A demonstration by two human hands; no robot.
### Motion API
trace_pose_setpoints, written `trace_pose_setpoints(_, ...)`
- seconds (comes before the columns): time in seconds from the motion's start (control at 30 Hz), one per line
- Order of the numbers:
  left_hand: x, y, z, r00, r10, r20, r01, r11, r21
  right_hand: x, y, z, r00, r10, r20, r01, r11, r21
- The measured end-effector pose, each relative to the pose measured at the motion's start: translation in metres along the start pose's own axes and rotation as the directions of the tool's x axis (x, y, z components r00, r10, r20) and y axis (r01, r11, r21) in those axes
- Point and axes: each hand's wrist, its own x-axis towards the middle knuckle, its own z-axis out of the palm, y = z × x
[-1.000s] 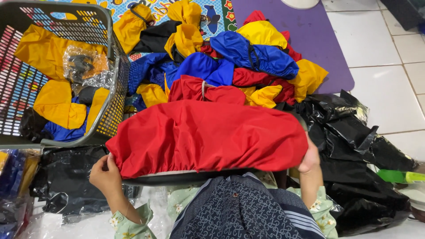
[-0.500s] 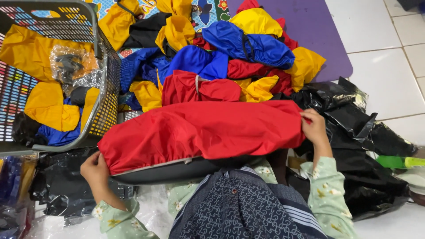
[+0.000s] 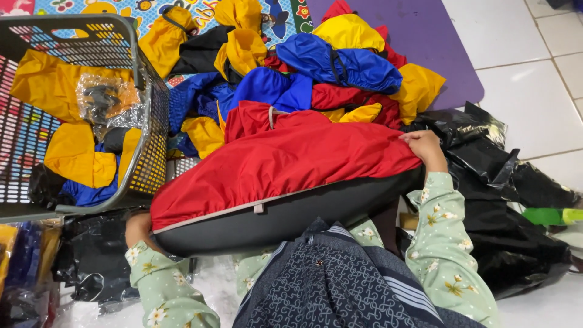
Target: The person fits a red fabric cover onto a black seat-like object, trims a white elastic band using scissors, and wipes the fabric surface with a yellow block.
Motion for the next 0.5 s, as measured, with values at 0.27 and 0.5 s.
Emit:
trace_pose_setpoints(0.27,-0.095,-0.018,0.016,0.889,0.128,-0.441,-0.306,0.88,-0.363,0.02,0.143,0.064,0.995,0.037,-0.091,-0.042,0.997,-0.057)
trace_pose_setpoints(0.5,-0.222,0.002,0.034,0.676,0.172,-0.716,-0.496,0.825,-0.271,-0.087,0.2,0.153,0.974,0.228,0.005,-0.208,0.877,0.433)
